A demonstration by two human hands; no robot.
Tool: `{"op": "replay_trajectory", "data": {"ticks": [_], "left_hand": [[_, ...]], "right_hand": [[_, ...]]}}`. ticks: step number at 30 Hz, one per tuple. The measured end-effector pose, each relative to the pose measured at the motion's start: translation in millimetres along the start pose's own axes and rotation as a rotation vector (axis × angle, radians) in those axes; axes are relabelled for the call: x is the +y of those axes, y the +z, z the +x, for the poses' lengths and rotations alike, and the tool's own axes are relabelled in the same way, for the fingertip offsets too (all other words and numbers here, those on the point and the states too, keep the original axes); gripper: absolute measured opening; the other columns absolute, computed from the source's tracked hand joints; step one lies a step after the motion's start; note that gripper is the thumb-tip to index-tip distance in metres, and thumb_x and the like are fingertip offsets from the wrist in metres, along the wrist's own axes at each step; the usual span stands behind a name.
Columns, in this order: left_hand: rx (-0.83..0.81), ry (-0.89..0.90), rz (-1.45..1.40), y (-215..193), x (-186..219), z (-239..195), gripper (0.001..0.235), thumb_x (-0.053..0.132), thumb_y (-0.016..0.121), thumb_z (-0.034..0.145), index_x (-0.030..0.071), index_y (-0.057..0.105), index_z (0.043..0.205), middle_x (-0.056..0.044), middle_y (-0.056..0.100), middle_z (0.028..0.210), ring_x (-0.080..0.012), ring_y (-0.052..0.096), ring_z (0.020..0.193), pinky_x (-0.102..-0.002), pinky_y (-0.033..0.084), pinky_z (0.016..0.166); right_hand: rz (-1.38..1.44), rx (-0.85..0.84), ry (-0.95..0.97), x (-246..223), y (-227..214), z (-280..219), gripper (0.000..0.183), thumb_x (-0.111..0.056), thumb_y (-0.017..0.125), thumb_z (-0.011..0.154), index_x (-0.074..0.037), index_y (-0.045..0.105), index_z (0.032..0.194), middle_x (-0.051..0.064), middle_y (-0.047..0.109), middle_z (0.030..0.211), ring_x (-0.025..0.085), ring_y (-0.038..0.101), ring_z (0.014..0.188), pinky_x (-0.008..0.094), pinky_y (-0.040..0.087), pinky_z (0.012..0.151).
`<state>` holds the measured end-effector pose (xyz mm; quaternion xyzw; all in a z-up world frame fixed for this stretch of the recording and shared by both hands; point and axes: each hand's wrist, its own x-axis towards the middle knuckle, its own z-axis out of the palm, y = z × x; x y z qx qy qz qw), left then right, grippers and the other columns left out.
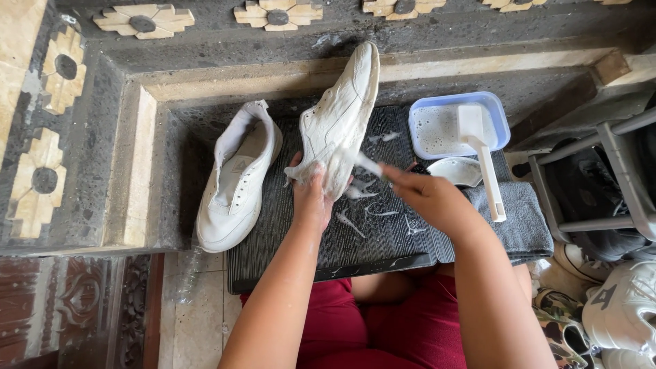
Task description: The person cleans a white shoe by scrubbing the upper, sides, and sole with a brush dipped in soapy water, then uses a smaller brush for detailed areas and a cloth to wipe away foam.
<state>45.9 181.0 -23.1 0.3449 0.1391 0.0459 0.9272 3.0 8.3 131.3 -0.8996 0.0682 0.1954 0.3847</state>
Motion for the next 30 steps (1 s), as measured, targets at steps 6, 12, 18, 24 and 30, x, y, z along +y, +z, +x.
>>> {"op": "replay_trajectory", "data": {"ticks": [6, 12, 18, 24, 30], "left_hand": [[-0.004, -0.023, 0.0, -14, -8, 10, 0.079, 0.01, 0.07, 0.09, 0.021, 0.024, 0.153, -0.026, 0.046, 0.146, -0.043, 0.051, 0.133, -0.063, 0.045, 0.107], [0.006, -0.024, 0.015, -20, -14, 14, 0.075, 0.01, 0.068, 0.092, 0.021, 0.024, 0.152, -0.024, 0.045, 0.146, -0.0427, 0.05, 0.134, -0.063, 0.044, 0.108], [-0.006, -0.016, 0.035, -14, -10, 11, 0.074, 0.01, 0.067, 0.094, 0.02, 0.024, 0.153, -0.024, 0.044, 0.147, -0.0422, 0.048, 0.135, -0.064, 0.042, 0.109], [-0.026, -0.024, -0.013, 2, 2, -3, 0.076, 0.01, 0.067, 0.094, 0.022, 0.023, 0.153, -0.025, 0.045, 0.146, -0.0431, 0.049, 0.134, -0.065, 0.041, 0.109], [-0.021, -0.021, 0.013, -22, -17, 18, 0.073, 0.012, 0.068, 0.095, 0.021, 0.024, 0.152, -0.024, 0.044, 0.147, -0.0421, 0.049, 0.134, -0.064, 0.042, 0.109]], "right_hand": [[-0.009, 0.082, -0.036, -4, -4, 14, 0.037, -0.025, 0.058, 0.098, -0.021, 0.069, 0.133, -0.006, 0.064, 0.139, 0.023, 0.058, 0.131, 0.042, 0.045, 0.108], [0.011, -0.074, -0.055, 21, 0, 24, 0.039, -0.018, 0.058, 0.095, -0.015, 0.068, 0.133, 0.002, 0.064, 0.14, 0.033, 0.055, 0.133, 0.049, 0.043, 0.11], [0.022, -0.042, -0.002, 0, -2, 13, 0.04, -0.023, 0.06, 0.093, -0.019, 0.069, 0.132, 0.0, 0.064, 0.141, 0.032, 0.053, 0.136, 0.048, 0.042, 0.113], [-0.007, 0.054, 0.019, 8, 4, 16, 0.037, -0.032, 0.059, 0.095, -0.024, 0.069, 0.131, -0.007, 0.064, 0.14, 0.023, 0.054, 0.135, 0.043, 0.043, 0.111], [-0.017, 0.023, 0.076, -3, 6, 2, 0.035, -0.031, 0.062, 0.093, -0.023, 0.075, 0.125, -0.006, 0.07, 0.133, 0.027, 0.062, 0.128, 0.045, 0.047, 0.107]]}}
